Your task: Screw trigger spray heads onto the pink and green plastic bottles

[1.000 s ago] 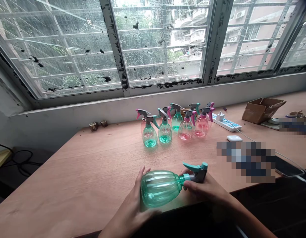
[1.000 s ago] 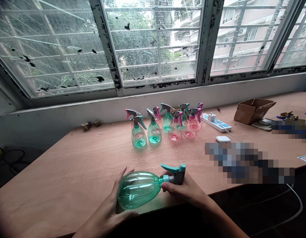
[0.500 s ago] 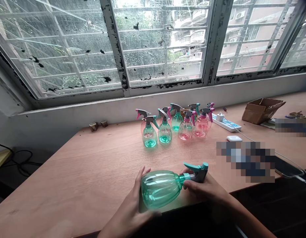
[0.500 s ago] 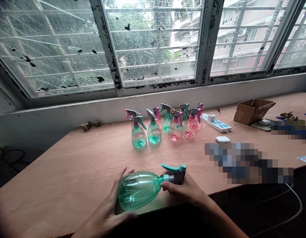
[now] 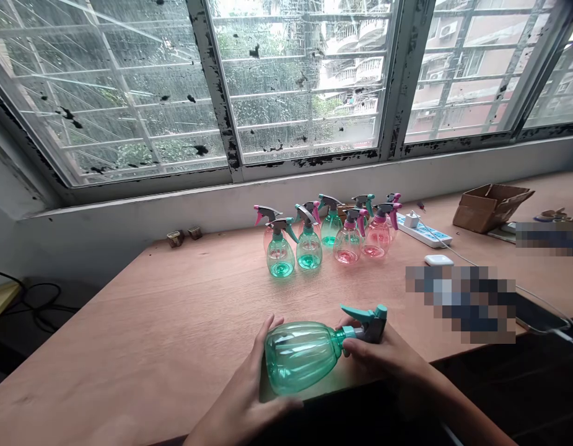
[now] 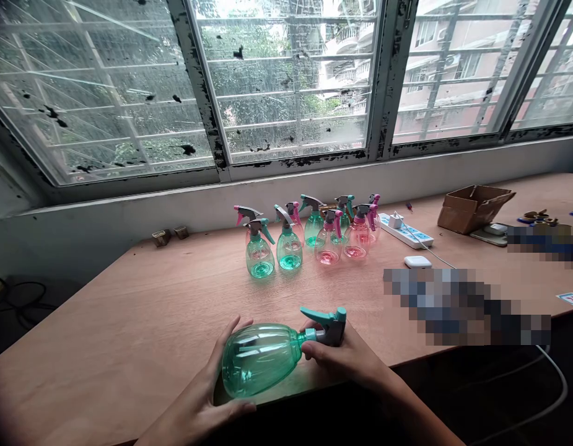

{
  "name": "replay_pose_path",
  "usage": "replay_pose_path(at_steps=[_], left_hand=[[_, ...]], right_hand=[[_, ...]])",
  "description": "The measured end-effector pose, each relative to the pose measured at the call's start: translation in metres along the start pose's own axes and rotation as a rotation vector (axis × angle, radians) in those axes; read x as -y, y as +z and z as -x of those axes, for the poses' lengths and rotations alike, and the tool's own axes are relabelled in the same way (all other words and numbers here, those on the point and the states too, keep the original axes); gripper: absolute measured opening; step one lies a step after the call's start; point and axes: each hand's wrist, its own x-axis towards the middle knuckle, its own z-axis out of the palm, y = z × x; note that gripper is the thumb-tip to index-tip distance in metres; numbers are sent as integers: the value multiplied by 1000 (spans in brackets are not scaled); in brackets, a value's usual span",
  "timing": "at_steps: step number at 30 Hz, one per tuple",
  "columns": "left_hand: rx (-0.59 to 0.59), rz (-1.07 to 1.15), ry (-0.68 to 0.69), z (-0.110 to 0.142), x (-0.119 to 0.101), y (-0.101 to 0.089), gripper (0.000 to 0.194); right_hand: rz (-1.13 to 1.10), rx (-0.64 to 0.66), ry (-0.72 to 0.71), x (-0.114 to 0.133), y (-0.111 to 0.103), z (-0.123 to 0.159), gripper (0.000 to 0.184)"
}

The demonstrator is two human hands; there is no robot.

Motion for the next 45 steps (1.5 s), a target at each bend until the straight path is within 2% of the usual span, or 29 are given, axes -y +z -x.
replay_pose_path(at_steps=[4, 10, 14, 19, 21, 24, 26, 31, 34, 40, 45], left_hand=[[-12, 2, 15, 0, 2, 1, 105], [-8, 118, -21, 2, -1, -4, 80], [-23, 12, -4, 0, 2, 0, 104], [-19, -75, 21, -2, 7, 2, 119], [-8, -35, 38, -1, 7, -1, 115], [-10, 35, 36, 1, 4, -4, 91], [-17, 27, 14, 1, 2, -4, 84], [-36, -77, 7, 1, 1, 4, 104], [-30, -71, 15, 1, 3, 5, 113], [-12, 97, 11, 2, 3, -4, 85], [-24, 97, -17, 1, 0, -1, 101]], right_hand=[[26, 14, 5, -1, 0, 1, 44], [19, 36, -15, 2, 1, 4, 43], [-12, -5, -20, -2, 0, 1, 43], [17, 5, -11, -3, 0, 0, 44], [20, 27, -7, -2, 0, 2, 42], [17, 57, -11, -1, 0, 3, 39], [25, 58, -9, -2, -1, 2, 39], [0, -21, 0, -6, 0, -1, 42], [2, -9, 6, -7, 0, -1, 42], [21, 47, 5, -6, -2, 3, 40], [4, -12, 0, -2, 1, 1, 42]])
